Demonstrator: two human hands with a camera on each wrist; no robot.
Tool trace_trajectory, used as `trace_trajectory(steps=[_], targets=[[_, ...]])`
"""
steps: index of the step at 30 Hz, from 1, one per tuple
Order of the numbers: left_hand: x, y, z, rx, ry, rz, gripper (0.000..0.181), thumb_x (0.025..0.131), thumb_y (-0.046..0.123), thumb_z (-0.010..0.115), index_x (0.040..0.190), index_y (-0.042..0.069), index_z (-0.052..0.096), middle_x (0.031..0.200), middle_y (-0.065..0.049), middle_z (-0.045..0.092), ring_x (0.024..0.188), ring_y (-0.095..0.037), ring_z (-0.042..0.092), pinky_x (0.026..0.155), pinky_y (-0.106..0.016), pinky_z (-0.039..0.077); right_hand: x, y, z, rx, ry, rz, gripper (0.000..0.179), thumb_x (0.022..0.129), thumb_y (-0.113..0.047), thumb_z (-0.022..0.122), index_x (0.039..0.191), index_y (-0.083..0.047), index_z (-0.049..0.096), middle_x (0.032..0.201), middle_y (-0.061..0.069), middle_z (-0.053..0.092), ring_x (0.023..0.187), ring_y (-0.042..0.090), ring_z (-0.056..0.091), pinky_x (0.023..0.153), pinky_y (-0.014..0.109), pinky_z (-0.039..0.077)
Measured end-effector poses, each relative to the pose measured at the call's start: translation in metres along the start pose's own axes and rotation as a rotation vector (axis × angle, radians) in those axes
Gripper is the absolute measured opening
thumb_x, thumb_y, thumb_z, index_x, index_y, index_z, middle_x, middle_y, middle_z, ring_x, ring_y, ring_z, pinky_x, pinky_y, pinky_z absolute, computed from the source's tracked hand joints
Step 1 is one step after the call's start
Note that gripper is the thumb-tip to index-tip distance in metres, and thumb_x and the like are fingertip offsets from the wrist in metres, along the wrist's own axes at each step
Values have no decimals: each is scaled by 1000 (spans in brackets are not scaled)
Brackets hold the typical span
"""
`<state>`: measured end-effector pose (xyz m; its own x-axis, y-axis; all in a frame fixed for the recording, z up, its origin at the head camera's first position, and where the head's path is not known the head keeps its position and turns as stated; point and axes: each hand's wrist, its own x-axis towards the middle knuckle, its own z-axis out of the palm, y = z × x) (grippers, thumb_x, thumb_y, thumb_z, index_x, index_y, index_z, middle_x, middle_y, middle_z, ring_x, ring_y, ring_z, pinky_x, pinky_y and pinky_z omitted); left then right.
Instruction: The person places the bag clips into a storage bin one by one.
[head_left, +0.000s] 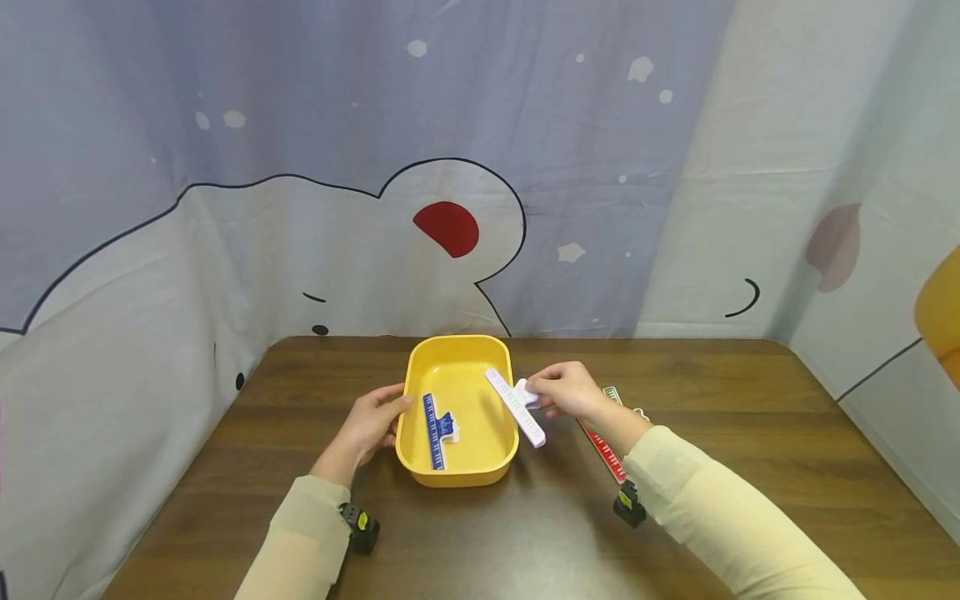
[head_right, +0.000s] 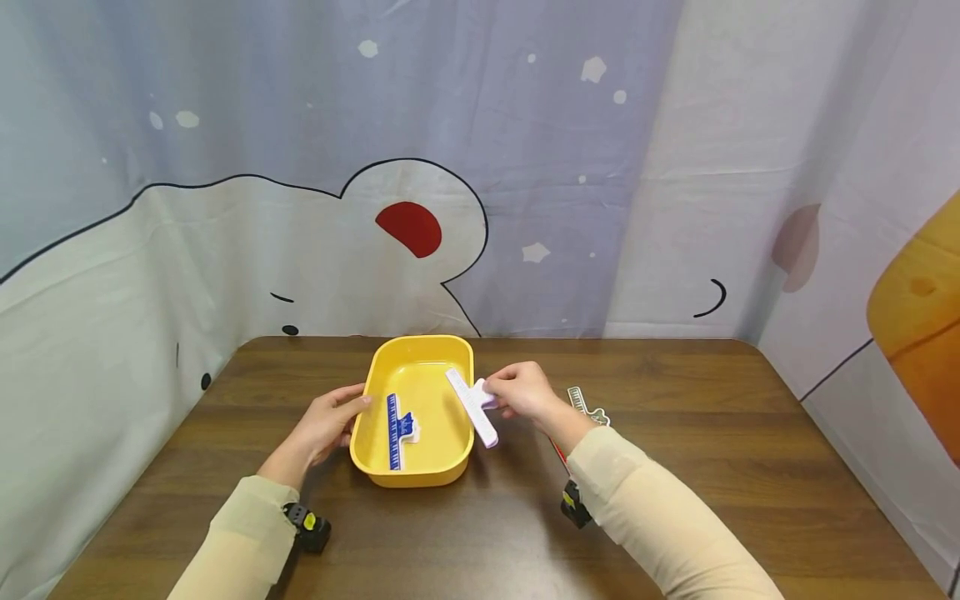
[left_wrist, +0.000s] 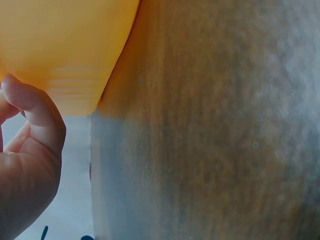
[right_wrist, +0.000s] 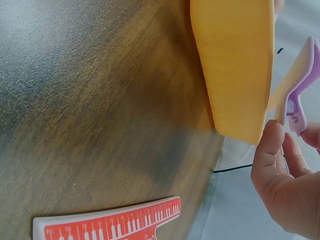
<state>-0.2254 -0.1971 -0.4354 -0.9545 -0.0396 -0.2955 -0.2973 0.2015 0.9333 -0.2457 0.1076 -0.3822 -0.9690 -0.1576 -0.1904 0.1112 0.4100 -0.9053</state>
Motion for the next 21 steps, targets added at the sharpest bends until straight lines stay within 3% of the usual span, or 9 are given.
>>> trace_trajectory(steps=[21], targets=[[-1,1,0,6,-1,-4,48,95,29,56,139,15,45,98,-15,62,65,-19,59,56,-25,53,0,-11,13,25,-25,0,24,84,-8,62,101,9,67,77,9,66,61,12,61,50,24,53]])
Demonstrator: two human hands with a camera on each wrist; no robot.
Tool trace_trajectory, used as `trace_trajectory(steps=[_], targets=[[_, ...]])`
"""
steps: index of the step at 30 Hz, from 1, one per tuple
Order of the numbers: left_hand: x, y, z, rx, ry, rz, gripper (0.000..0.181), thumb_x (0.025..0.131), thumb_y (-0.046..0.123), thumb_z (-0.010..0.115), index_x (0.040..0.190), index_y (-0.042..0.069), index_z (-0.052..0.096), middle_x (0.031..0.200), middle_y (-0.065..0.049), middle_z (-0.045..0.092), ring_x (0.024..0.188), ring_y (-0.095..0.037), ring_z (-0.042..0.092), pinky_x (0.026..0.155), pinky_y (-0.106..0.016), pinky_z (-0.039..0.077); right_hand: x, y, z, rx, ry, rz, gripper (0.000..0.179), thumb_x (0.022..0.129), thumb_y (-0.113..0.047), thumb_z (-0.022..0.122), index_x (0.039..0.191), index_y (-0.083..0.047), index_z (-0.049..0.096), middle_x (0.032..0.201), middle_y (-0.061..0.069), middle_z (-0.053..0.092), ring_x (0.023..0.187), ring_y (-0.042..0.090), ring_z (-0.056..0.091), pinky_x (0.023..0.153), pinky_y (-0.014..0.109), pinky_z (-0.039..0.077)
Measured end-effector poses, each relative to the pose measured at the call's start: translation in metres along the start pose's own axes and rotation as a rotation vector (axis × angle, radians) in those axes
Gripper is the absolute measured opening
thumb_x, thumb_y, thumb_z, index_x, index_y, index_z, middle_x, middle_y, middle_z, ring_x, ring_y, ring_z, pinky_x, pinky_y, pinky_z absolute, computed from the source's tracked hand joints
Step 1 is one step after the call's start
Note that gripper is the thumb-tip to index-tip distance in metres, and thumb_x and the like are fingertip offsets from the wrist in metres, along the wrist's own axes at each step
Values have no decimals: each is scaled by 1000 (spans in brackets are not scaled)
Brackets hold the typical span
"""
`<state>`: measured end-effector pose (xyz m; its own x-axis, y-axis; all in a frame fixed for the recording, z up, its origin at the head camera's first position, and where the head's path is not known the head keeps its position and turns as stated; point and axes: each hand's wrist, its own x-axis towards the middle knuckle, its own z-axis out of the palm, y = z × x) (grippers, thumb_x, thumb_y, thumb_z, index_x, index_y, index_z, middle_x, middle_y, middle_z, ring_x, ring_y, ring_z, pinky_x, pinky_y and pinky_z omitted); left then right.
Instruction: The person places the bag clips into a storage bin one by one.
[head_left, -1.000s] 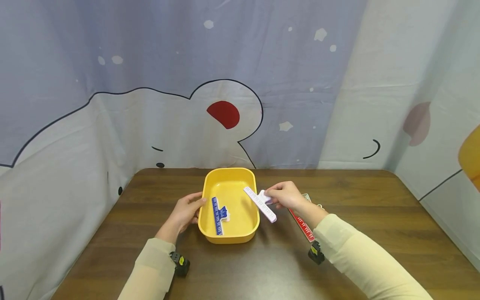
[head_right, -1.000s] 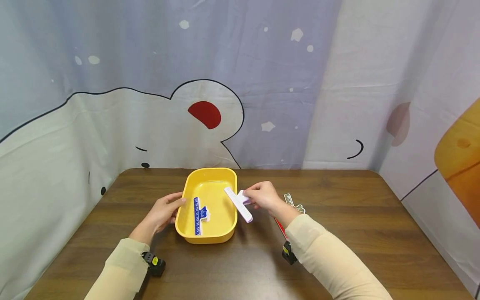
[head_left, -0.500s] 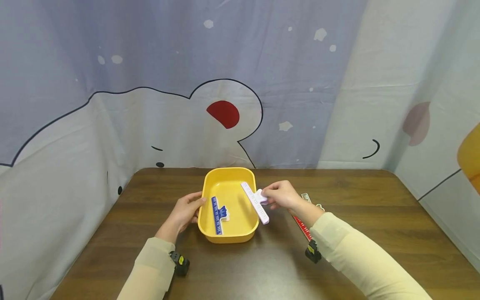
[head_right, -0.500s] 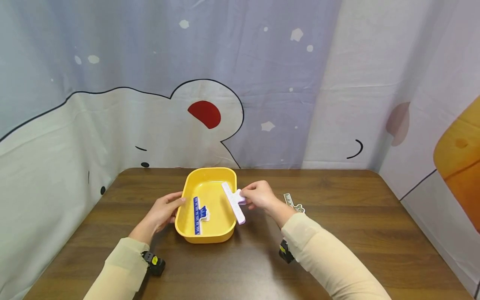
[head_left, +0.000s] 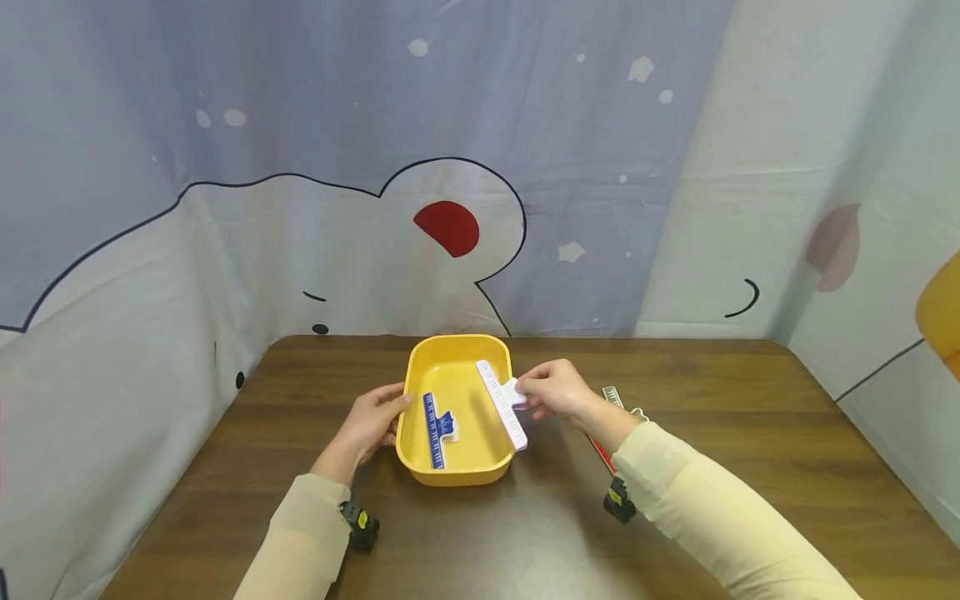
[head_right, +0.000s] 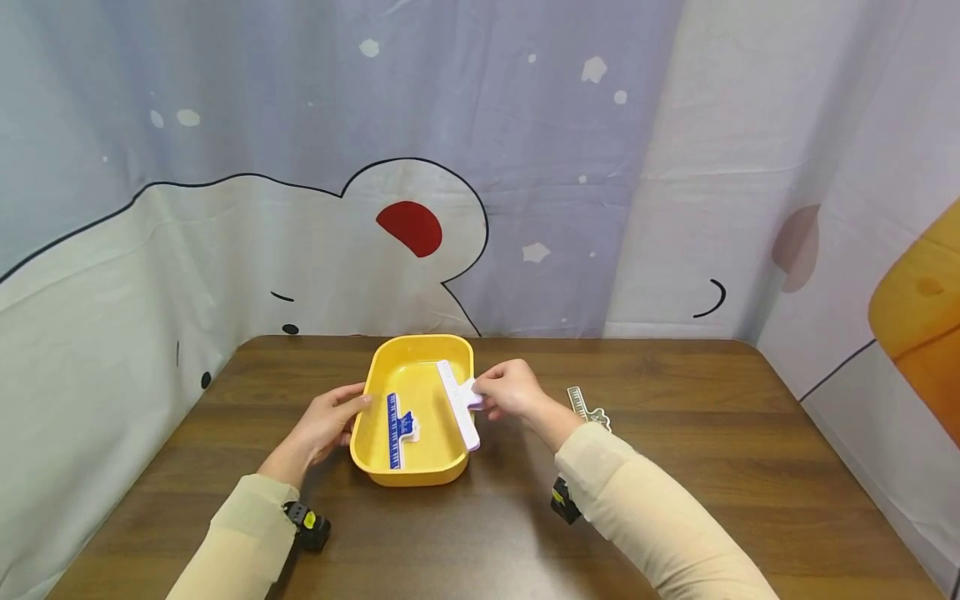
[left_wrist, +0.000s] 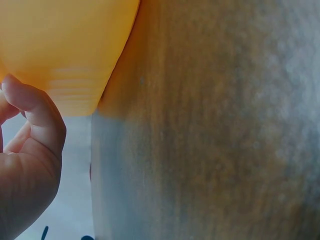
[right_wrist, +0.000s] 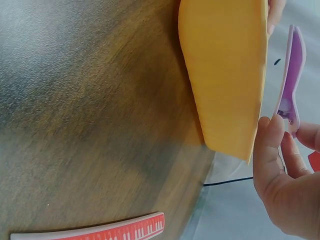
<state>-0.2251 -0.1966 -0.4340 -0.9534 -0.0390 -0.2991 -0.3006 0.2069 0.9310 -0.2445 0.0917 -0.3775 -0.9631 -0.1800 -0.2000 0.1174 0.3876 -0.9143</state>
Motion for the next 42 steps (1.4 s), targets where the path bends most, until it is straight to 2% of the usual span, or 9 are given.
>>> trace_trajectory(steps=[13,23,32,38,42], targets=[[0,-1,0,-10,-2,2,47,95,28,56,139,15,45,100,-18,62,65,-20,59,56,-26,54,1,-6,8,-2,-6,15,24,85,-8,61,102,8,66,77,11,66,60,12,61,50,25,54],[2,-2,1,-23,4,0,48,94,28,57,139,15,45,97,-17,63,62,-18,59,55,-27,54,2,-9,13,-13,-12,20,22,85,-10,63,100,6,66,84,13,68,61,13,65,50,25,54],[3,-2,0,-22,8,7,48,95,28,56,139,15,45,95,-17,63,62,-17,58,54,-27,54,3,-11,17,-37,-11,11,20,84,-10,64,98,5,66,84,13,67,75,28,70,51,27,55],[2,-2,0,-26,13,1,48,94,29,57,139,15,45,94,-16,63,61,-17,58,54,-27,53,4,-13,20,-35,-8,22,20,83,-9,66,98,4,66,85,12,66,71,26,69,51,29,56],[2,-1,1,-19,12,3,48,95,29,57,139,15,45,95,-16,63,61,-18,58,54,-27,53,4,-15,22,-54,-6,18,20,84,-8,66,101,3,65,89,12,65,75,30,70,50,28,55]])
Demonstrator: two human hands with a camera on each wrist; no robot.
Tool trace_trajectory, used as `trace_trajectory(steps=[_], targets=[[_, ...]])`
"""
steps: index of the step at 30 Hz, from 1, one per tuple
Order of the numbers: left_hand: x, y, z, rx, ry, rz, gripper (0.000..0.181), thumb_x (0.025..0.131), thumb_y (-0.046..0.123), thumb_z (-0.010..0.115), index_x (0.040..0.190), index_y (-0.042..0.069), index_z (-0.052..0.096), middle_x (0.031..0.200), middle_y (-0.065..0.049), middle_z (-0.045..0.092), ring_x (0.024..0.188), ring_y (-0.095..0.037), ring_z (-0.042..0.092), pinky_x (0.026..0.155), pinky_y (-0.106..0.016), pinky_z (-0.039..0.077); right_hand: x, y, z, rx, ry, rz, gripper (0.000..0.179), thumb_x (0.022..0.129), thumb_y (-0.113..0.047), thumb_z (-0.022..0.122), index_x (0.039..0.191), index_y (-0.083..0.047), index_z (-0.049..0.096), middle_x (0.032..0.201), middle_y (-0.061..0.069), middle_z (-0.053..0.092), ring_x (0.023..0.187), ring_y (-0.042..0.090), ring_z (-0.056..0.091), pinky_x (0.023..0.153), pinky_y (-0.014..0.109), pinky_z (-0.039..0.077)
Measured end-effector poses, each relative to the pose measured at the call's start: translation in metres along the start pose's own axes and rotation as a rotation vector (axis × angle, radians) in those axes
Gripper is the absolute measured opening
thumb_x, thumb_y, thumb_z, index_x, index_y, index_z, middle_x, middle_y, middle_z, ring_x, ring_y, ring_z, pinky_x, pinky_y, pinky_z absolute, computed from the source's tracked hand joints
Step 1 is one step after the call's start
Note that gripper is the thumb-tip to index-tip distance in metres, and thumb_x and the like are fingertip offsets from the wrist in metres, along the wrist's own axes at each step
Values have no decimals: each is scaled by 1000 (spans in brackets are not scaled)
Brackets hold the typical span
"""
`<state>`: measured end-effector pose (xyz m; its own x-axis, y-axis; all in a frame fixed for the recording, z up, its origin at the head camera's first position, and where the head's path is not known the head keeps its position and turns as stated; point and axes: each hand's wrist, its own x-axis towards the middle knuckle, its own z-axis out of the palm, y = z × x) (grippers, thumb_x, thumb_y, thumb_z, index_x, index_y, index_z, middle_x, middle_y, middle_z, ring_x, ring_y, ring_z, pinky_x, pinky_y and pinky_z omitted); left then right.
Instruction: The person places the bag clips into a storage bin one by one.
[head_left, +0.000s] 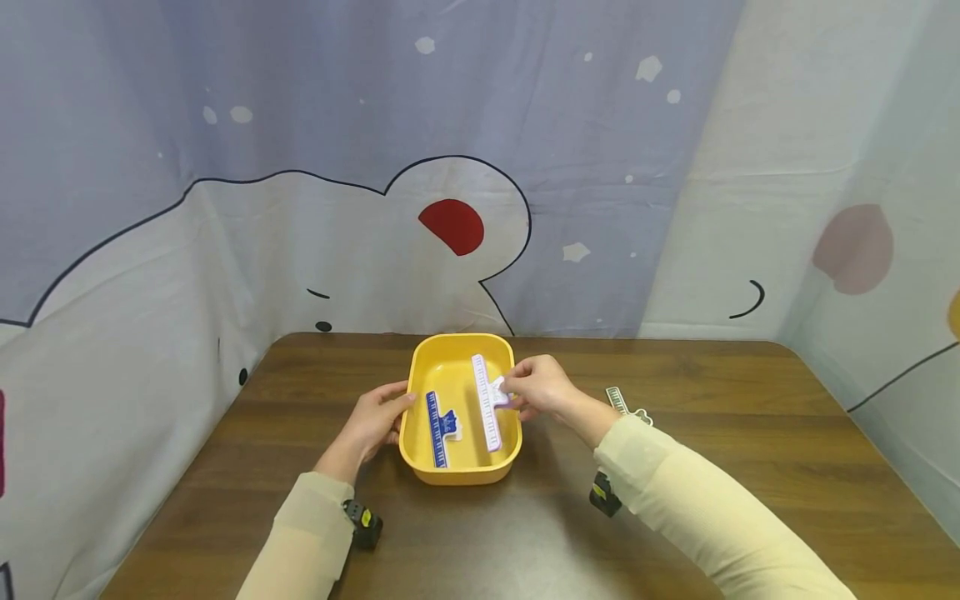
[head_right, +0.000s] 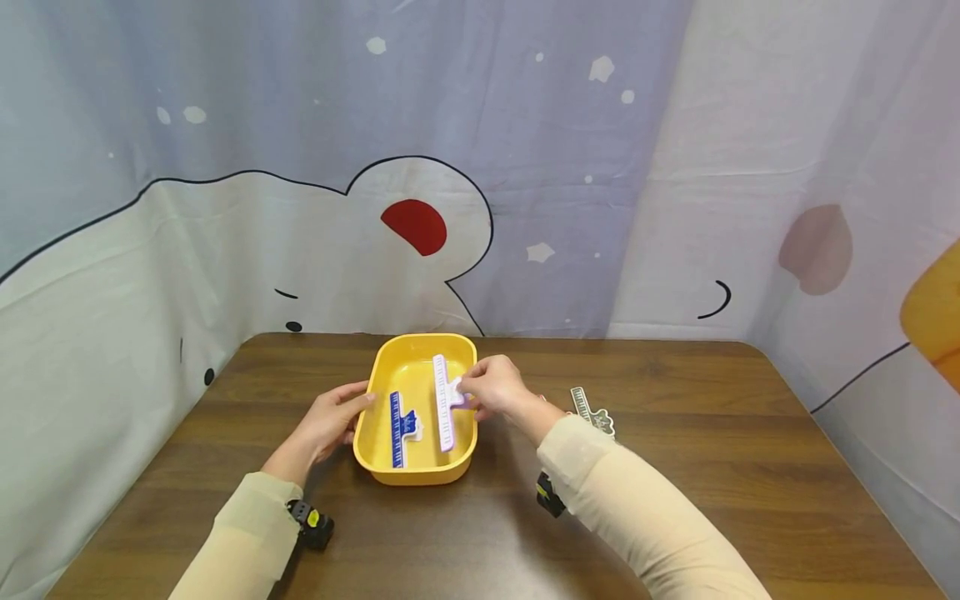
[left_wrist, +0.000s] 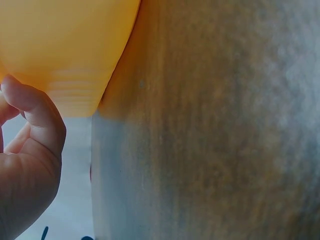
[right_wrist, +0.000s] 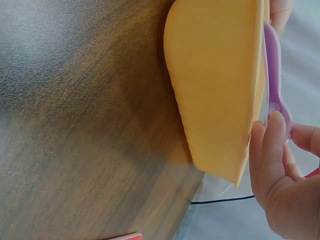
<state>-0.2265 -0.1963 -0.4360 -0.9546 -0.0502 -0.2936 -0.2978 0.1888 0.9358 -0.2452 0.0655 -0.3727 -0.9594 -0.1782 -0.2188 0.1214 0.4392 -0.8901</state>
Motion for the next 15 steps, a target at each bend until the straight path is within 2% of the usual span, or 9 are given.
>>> trace_trajectory(steps=[5,9,15], targets=[[0,-1,0,6,-4,2,48,95,29,56,139,15,45,96,-16,63,62,-18,58,54,-26,53,0,-4,2,-35,-1,-16,28,83,-6,67,110,1,64,97,14,63,72,29,69,49,29,55],[0,-1,0,7,-7,2,48,95,29,56,139,15,45,98,-17,63,62,-18,59,55,-26,53,0,-7,4,-58,-9,-23,36,82,-5,67,117,0,63,94,13,63,62,22,67,49,31,55],[1,0,-1,-2,-13,-2,48,95,29,57,139,15,45,99,-17,63,61,-17,58,56,-27,54,3,-9,7,-107,-3,-35,28,82,-5,66,110,-2,67,86,12,63,55,15,62,50,34,56]])
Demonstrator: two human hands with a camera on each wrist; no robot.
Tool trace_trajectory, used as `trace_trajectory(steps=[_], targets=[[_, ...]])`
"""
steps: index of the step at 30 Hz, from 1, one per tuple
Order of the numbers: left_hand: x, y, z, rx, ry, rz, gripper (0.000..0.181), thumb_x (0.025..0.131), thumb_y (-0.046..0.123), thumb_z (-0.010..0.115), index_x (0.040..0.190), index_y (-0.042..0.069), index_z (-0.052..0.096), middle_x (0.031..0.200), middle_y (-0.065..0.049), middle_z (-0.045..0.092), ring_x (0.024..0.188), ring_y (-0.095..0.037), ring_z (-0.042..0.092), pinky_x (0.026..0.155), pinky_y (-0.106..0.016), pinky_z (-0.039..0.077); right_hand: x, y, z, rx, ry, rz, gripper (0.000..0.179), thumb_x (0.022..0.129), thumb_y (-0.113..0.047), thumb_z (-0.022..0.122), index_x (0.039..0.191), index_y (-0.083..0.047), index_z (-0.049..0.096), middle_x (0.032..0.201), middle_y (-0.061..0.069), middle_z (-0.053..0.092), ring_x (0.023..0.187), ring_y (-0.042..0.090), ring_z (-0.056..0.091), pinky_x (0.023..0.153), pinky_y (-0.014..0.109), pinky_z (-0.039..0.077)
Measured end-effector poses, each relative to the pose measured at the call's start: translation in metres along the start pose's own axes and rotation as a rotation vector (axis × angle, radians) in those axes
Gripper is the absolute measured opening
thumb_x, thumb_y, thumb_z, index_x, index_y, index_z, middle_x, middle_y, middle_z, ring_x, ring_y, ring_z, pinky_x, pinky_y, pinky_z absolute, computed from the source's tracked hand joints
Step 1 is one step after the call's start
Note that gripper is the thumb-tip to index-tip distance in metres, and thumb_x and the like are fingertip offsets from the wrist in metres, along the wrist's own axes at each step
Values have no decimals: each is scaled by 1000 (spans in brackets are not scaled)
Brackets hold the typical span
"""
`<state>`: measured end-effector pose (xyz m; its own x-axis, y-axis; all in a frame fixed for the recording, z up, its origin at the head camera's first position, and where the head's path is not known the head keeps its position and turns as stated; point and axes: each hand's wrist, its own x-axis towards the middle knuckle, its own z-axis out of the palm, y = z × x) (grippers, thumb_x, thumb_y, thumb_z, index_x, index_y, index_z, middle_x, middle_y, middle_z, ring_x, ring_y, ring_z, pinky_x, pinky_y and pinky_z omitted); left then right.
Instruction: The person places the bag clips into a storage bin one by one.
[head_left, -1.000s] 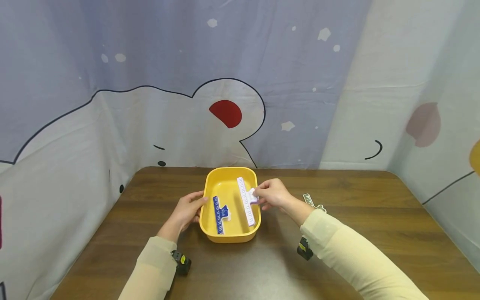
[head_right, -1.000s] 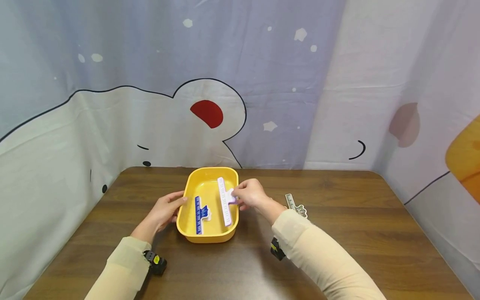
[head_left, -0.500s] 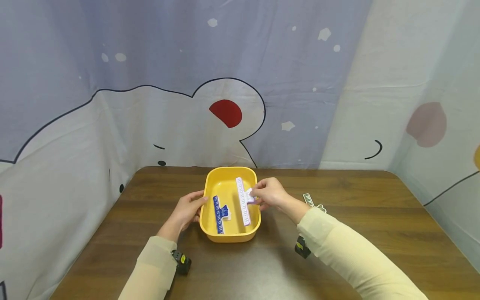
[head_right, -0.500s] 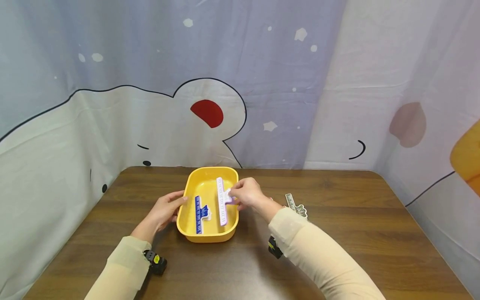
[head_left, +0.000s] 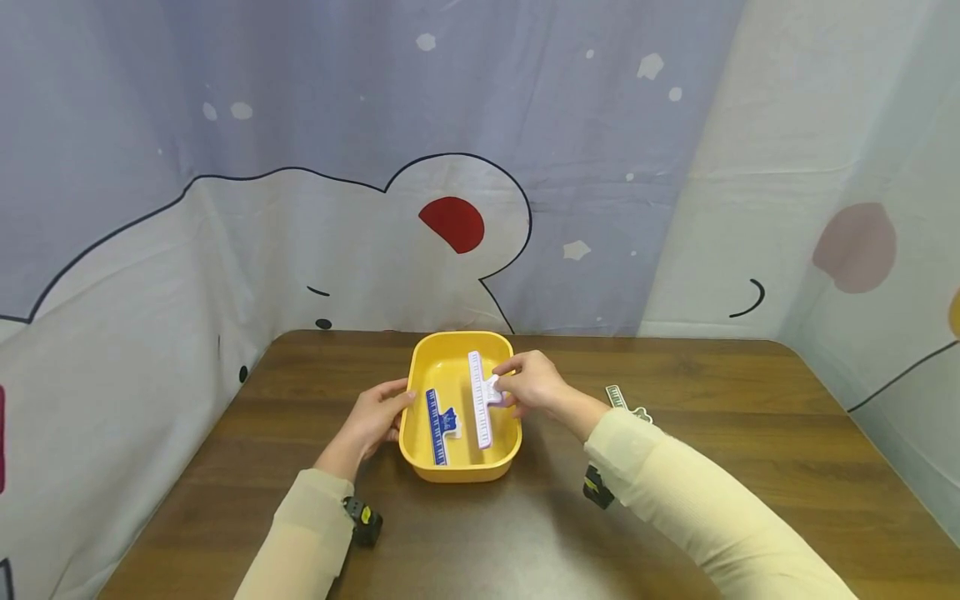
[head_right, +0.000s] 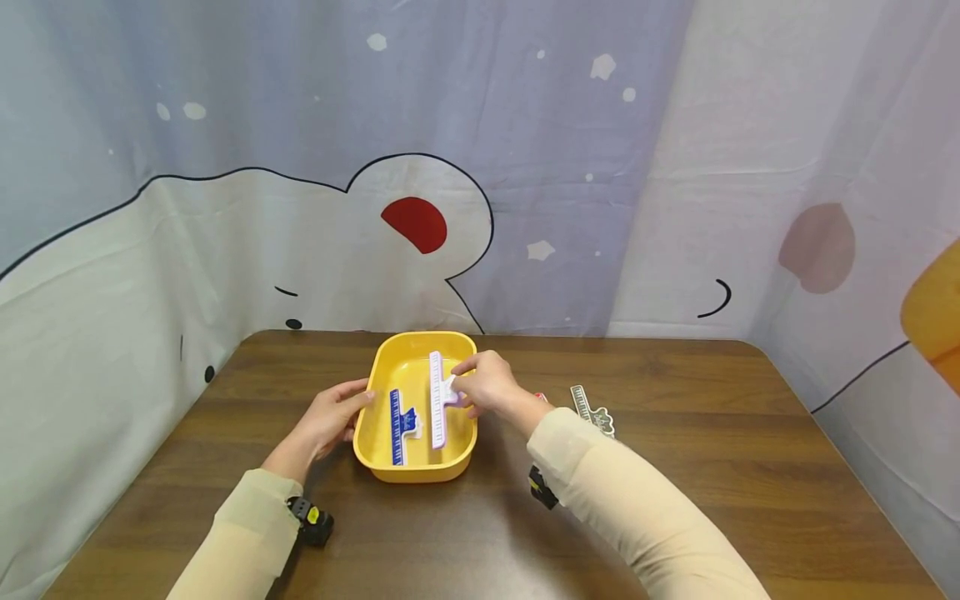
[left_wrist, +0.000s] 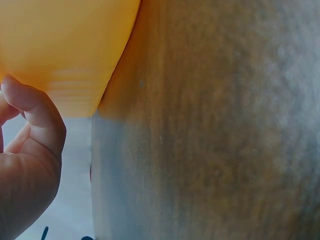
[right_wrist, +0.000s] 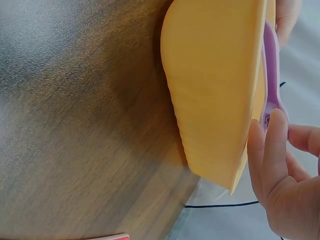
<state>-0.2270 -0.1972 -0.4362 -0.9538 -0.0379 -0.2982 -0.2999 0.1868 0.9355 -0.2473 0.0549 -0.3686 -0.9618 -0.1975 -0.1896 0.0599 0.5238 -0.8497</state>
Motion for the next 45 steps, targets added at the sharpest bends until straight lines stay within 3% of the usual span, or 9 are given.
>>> trace_trajectory(steps=[7,45], targets=[[1,-1,-1,-2,-4,7,49,95,29,57,139,14,45,98,-17,63,60,-17,59,55,-26,53,2,-2,4,-68,2,1,25,83,-8,68,107,-2,69,85,14,65,56,15,64,49,32,55],[2,-1,1,-7,3,13,47,95,27,56,139,13,46,97,-17,64,60,-16,58,54,-26,53,0,-4,28,-143,-51,-41,25,84,-10,67,107,-1,67,78,12,62,63,20,65,49,28,55]])
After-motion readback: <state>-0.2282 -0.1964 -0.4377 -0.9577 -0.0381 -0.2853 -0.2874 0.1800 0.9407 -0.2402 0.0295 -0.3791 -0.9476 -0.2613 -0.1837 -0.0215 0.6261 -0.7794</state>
